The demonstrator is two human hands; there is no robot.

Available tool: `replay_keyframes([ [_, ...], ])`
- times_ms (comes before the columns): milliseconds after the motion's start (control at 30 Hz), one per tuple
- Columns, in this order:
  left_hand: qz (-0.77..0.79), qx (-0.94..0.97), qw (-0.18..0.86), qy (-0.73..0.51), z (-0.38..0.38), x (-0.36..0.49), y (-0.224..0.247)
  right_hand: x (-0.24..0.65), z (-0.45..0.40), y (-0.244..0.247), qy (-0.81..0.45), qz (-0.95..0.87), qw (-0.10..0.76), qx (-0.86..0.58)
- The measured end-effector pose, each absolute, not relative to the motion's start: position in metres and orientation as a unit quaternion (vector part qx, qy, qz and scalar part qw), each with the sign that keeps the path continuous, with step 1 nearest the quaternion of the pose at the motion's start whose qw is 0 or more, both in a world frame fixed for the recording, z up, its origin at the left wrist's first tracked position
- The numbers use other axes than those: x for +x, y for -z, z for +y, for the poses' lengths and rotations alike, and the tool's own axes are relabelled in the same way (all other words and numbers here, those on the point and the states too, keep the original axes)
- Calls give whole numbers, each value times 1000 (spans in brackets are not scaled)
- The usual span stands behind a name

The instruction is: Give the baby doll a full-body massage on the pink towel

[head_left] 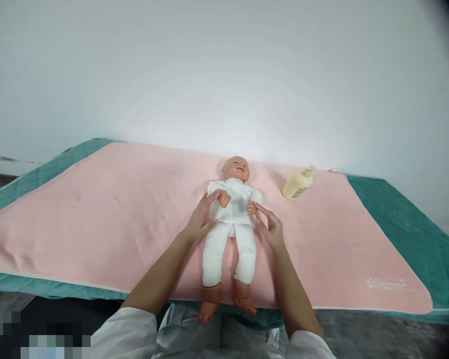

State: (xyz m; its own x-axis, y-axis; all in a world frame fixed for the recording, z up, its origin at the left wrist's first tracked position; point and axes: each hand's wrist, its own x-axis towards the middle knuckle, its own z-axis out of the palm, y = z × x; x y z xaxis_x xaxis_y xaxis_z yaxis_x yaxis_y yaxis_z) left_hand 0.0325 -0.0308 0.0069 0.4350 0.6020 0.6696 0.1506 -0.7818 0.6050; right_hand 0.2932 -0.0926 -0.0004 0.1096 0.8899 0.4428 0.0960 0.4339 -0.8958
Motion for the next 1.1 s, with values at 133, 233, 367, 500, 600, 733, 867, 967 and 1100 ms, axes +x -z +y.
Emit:
replay_keyframes([
  [133,219,869,180,-405,-30,33,-9,289,-92,1,-331,-620,582,-410],
  [233,220,882,158,-384,-30,35,-8,290,-91,3,-301,-655,561,-408],
  [367,226,884,160,-378,-31,35,-9,291,-91,5,-231,-719,507,-415],
  [500,232,894,171,-343,-31,36,-11,289,-91,3,-194,-751,472,-419],
  [600,228,897,170,-339,-31,36,-11,287,-91,2,-175,-763,461,-418],
  [733,227,901,158,-335,-31,36,-11,286,-91,3,-147,-779,445,-416],
  [867,233,904,156,-322,-31,37,-12,287,-91,3,-135,-786,433,-420],
  [967,233,906,158,-317,-31,37,-13,287,-90,4,-132,-789,430,-420],
  [1100,231,906,155,-319,-31,37,-13,287,-89,7,-131,-786,436,-419],
])
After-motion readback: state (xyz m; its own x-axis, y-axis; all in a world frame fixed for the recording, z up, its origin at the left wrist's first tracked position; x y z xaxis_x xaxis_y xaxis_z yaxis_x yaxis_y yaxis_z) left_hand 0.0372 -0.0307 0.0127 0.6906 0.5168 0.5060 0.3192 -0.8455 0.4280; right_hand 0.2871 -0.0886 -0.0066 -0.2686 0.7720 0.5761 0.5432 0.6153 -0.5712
